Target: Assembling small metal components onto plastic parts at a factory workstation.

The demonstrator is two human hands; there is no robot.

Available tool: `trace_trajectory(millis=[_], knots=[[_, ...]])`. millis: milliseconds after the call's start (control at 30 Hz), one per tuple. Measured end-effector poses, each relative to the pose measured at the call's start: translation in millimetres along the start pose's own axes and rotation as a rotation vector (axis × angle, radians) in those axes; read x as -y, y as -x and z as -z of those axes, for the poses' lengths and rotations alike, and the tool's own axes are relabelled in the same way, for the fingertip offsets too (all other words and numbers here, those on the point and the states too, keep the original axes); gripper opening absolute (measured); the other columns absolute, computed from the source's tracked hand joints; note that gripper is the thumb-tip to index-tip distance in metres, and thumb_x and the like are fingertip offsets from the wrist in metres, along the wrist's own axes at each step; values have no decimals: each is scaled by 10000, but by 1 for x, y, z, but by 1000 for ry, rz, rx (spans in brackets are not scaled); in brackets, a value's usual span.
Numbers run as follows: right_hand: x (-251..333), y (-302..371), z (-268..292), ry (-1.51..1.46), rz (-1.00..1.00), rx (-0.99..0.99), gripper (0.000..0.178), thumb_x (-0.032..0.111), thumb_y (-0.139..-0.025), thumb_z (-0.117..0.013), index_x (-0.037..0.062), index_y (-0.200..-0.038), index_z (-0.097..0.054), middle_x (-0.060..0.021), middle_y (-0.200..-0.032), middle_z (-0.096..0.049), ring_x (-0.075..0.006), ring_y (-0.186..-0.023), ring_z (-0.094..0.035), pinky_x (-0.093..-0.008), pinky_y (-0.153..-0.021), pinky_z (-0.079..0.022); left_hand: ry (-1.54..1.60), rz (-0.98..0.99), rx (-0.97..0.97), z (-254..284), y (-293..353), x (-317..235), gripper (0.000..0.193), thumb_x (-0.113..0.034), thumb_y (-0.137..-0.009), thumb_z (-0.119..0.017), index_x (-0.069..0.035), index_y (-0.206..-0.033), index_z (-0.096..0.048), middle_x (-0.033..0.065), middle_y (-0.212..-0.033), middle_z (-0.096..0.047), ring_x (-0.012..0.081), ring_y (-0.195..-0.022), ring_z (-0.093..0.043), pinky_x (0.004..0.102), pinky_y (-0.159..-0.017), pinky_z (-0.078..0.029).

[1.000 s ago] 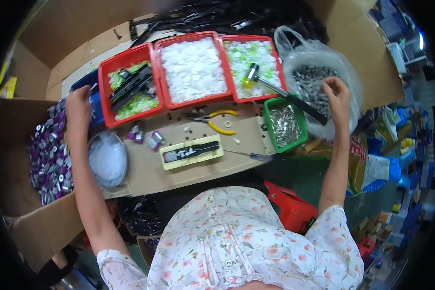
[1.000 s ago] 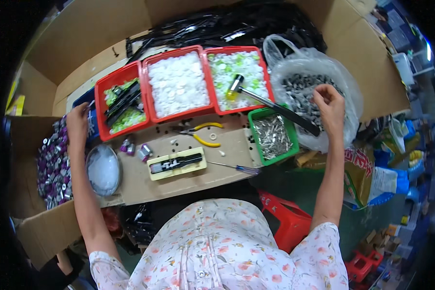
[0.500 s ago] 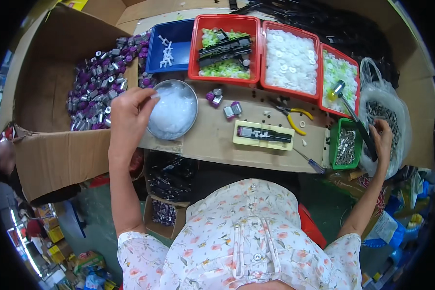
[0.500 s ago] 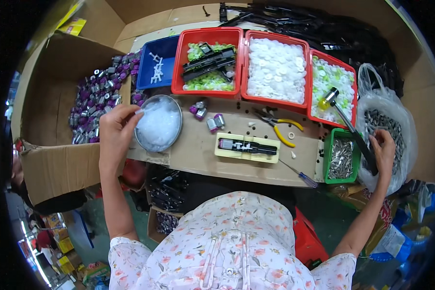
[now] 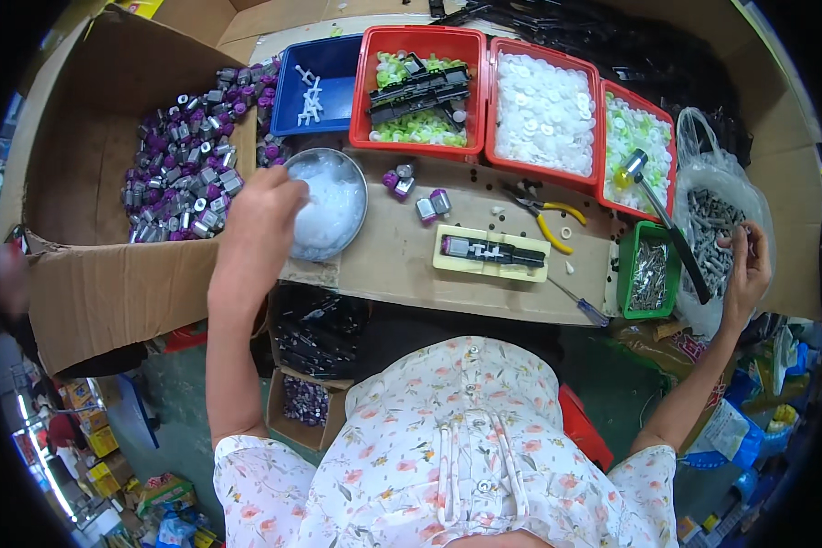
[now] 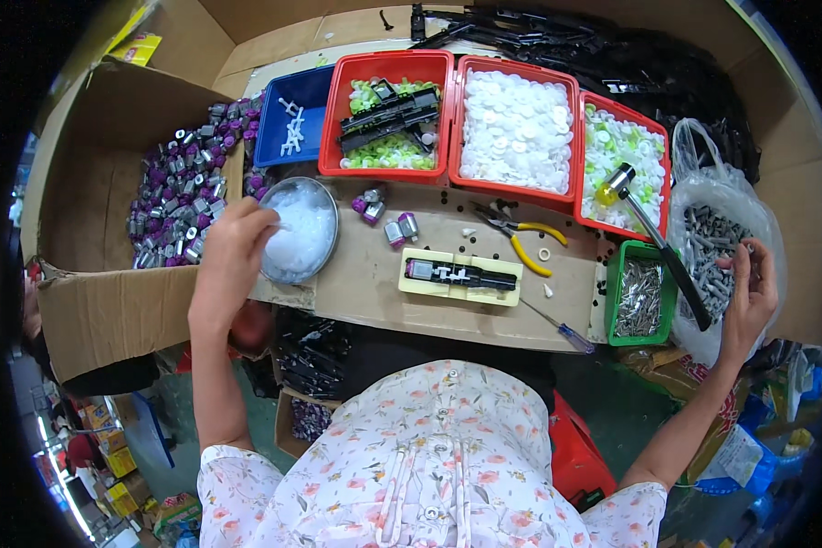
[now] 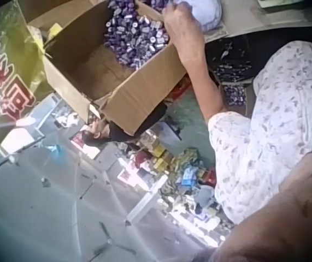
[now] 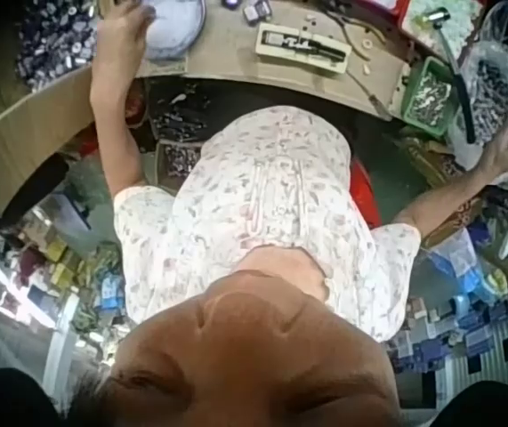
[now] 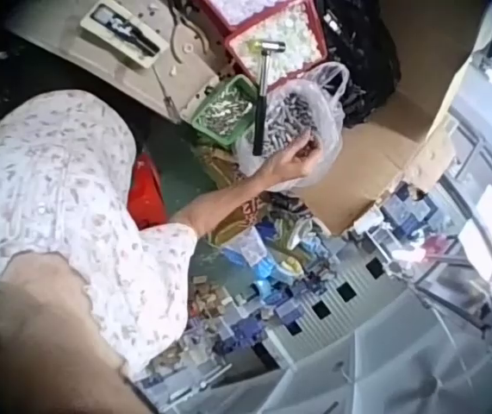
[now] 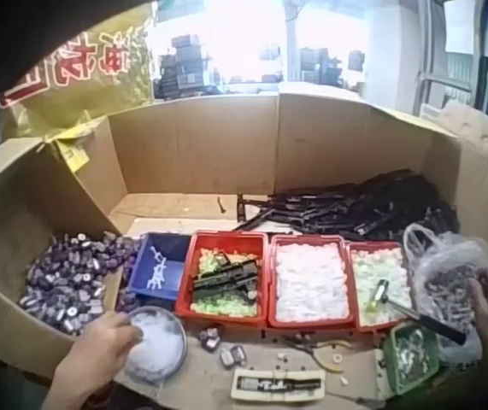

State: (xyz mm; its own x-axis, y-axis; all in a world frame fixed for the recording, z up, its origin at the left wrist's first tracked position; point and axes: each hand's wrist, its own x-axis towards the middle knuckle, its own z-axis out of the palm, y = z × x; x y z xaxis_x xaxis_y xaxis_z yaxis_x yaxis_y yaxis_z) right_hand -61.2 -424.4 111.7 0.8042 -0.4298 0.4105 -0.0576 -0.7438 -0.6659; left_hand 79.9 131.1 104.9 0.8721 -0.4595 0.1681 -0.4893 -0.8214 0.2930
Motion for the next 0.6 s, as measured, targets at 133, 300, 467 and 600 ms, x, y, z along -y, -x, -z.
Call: trace_trajectory(millis=[133, 300, 467, 600], knots=[[66, 19, -43, 143, 116, 172, 278, 1, -950, -541, 16, -1221, -606, -42, -944, -598, -110, -807, -600, -246, -698, -485, 184, 67, -116, 14, -5, -27, 100, 28, -803, -643, 49, -900, -655, 170, -811, -596, 330, -740, -601, 388, -665, -470], [142, 51, -129, -214, 336, 475, 359, -73, -846, -617, 22, -1192, -620, -109, -999, -642, -186, -815, -634, -265, -671, -508, 681, 113, -107, -16, 5, -57, 123, 15, -848, -665, 59, -962, -679, 74, -803, -621, 117, -699, -547, 249, -633, -433], [157, 69, -163, -413, 334, 589, 232, -36, -786, -728, -10, -1004, -654, -98, -898, -663, -180, -747, -652, -267, -620, -518, 961, 126, -72, -45, 5, -89, 113, 20, -859, -669, 64, -963, -682, 63, -861, -625, 106, -737, -545, 226, -644, -426], [163, 74, -166, -440, 321, 612, 202, -36, -783, -733, -15, -967, -653, -102, -872, -664, -179, -727, -653, -282, -612, -523, 1025, 88, -31, -55, 6, -98, 125, 50, -875, -647, 61, -993, -684, 60, -906, -625, 84, -791, -548, 204, -655, -423]])
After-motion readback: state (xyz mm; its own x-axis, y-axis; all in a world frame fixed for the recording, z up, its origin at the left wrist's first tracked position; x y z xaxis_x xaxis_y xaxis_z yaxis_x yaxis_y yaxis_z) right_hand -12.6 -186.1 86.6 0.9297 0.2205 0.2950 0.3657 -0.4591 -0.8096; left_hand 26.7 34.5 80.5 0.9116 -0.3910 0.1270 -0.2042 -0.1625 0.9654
